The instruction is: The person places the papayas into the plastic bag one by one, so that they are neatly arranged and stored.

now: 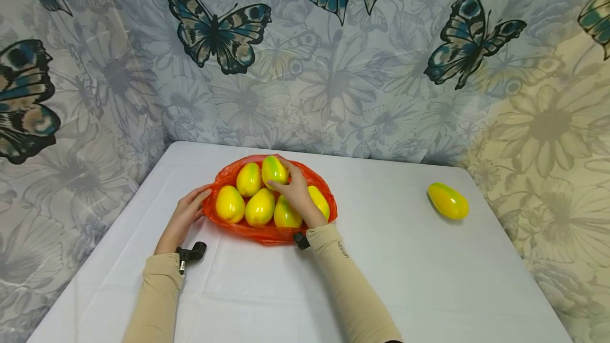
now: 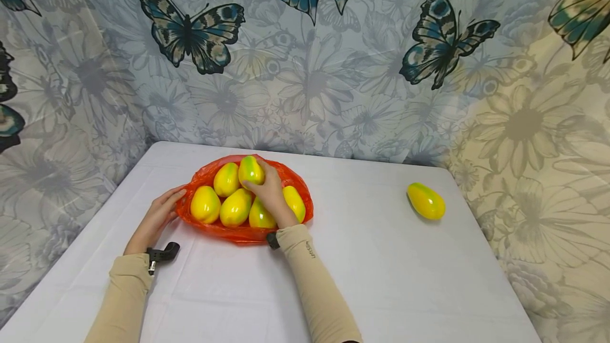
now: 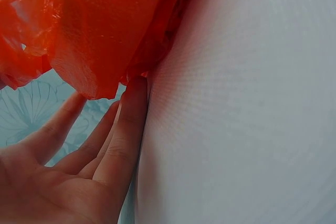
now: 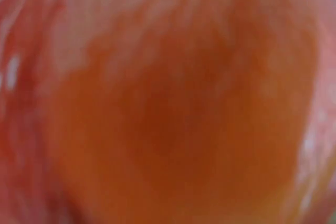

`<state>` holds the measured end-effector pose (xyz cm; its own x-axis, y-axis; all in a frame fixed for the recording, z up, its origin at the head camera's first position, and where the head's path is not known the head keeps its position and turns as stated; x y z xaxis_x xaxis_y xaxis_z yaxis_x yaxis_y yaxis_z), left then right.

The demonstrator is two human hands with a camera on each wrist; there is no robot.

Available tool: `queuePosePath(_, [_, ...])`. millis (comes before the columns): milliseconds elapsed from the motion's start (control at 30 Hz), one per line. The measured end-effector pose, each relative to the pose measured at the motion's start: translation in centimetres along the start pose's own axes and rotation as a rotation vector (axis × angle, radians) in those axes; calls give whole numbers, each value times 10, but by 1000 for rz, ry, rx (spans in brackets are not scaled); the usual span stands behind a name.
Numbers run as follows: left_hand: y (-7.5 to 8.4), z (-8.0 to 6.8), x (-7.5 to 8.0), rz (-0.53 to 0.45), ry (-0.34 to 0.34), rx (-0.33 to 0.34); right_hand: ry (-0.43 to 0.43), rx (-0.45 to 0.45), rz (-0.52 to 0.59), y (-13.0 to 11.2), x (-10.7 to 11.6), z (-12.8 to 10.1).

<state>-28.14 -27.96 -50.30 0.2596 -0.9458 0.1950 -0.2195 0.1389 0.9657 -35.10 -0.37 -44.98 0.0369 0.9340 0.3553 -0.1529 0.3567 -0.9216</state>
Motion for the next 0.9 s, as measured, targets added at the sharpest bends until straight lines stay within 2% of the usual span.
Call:
queuePosePath(300, [-2,-1,-1,-15,-1,2,-16,-10,12,2,-5,3])
queuePosePath(900, [-2,1,-1,-21,0,13,-40,-30,-57,9,-6,1])
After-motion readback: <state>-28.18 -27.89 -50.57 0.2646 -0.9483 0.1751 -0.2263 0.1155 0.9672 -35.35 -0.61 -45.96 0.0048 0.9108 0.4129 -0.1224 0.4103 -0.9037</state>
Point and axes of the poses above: each hand's wrist, its own z-axis towards the middle knuckle, its own x-axis out of the back of the hand, y = z × x, the point moved 3 cm from there along z, towards the middle knuckle, and after that the axes turned 13 degrees about y, right-handed, at the moved point
